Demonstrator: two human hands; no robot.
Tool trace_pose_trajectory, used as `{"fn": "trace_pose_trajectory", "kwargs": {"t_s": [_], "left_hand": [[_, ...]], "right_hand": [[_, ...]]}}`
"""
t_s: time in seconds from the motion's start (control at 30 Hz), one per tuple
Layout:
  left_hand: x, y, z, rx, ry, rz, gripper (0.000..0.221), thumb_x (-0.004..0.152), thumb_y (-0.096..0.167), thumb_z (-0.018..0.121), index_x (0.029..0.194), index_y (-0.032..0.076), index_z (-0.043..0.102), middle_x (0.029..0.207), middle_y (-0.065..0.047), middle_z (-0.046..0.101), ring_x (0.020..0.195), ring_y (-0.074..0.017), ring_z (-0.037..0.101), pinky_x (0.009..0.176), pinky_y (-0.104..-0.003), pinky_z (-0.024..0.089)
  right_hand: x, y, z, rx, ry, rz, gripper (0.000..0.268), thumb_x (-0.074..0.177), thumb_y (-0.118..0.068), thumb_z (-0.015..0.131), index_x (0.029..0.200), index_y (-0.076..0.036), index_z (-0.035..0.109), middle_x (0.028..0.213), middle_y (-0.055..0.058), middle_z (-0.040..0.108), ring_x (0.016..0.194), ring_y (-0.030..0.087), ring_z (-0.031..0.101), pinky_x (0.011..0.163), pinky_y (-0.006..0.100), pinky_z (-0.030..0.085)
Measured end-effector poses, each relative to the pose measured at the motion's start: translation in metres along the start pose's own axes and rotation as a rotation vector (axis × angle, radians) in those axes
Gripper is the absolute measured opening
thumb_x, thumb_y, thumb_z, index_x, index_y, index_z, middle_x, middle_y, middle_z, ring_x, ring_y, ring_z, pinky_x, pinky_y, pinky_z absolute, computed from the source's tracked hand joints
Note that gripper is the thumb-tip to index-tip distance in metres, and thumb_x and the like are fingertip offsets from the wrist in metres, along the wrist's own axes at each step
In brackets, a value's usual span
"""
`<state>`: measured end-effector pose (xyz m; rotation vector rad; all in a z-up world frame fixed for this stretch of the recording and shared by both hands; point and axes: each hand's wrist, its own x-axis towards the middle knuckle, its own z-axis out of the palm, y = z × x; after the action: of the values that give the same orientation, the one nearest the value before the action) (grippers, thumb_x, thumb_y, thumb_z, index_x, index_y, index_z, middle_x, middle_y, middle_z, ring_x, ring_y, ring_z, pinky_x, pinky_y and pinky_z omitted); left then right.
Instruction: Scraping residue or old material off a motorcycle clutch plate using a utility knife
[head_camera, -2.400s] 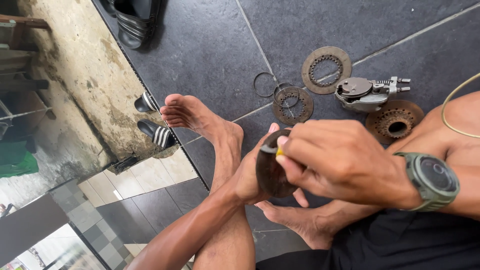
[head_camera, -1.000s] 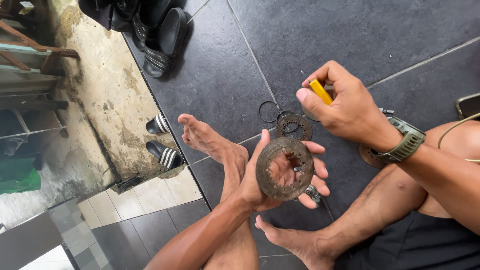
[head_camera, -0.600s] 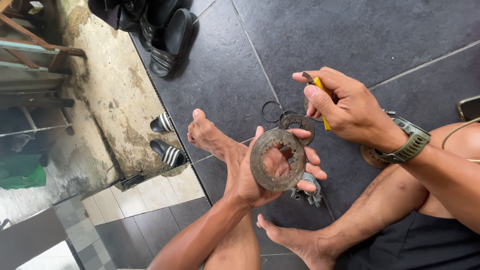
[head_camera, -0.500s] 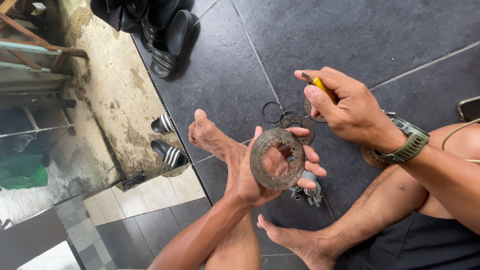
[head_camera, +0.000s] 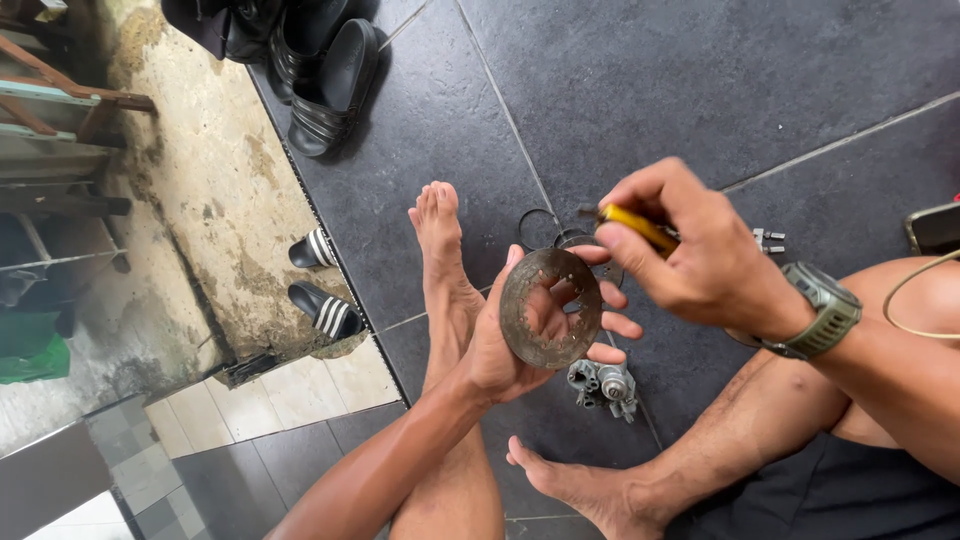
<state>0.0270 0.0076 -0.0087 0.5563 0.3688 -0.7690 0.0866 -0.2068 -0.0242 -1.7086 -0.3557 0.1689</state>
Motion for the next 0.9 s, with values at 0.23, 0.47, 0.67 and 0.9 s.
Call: {"fn": "trace_pose_trajectory", "kwargs": {"t_s": [0.23,0.47,0.67,0.9], "left_hand": [[0.013,0.000,-0.010,-0.017,0.086,-0.072,0.074,0.108,0.064,0.033,0.153,0.007,0.045,0.134,-0.015,0.059,0.117,-0.0267,0.063,0.100,-0.058,0.055],[0.012,-0.006,-0.020,-0.033,0.036,-0.130,0.073,0.111,0.064,0.032,0.145,0.003,0.051,0.131,-0.021,0.062,0.112,-0.0296,0.067,0.091,-0.050,0.063],[0.011,-0.008,-0.016,0.007,0.077,-0.157,0.074,0.111,0.064,0.029,0.144,0.002,0.051,0.130,-0.020,0.062,0.109,-0.0287,0.068,0.082,-0.047,0.067],[0.011,-0.006,-0.008,0.098,0.060,-0.127,0.074,0.111,0.062,0.025,0.143,-0.001,0.049,0.131,-0.024,0.061,0.107,-0.0403,0.069,0.081,-0.042,0.066]], "right_hand": [[-0.001,-0.019,0.010,-0.079,-0.023,-0.239,0.024,0.080,-0.001,0.077,0.102,0.000,0.067,0.094,0.008,0.070,0.068,0.015,0.063,0.059,0.027,0.051],[0.001,-0.017,0.021,-0.211,-0.046,-0.256,0.022,0.076,0.000,0.076,0.097,0.001,0.069,0.084,0.007,0.069,0.061,0.017,0.058,0.054,0.030,0.046],[-0.004,-0.020,0.024,-0.305,-0.029,-0.243,0.018,0.080,-0.007,0.078,0.096,-0.001,0.073,0.091,0.007,0.069,0.060,0.017,0.058,0.054,0.030,0.046],[0.003,-0.021,0.020,-0.261,-0.042,-0.214,0.009,0.086,-0.007,0.075,0.085,-0.002,0.068,0.078,0.005,0.065,0.051,0.016,0.052,0.048,0.031,0.042]]}}
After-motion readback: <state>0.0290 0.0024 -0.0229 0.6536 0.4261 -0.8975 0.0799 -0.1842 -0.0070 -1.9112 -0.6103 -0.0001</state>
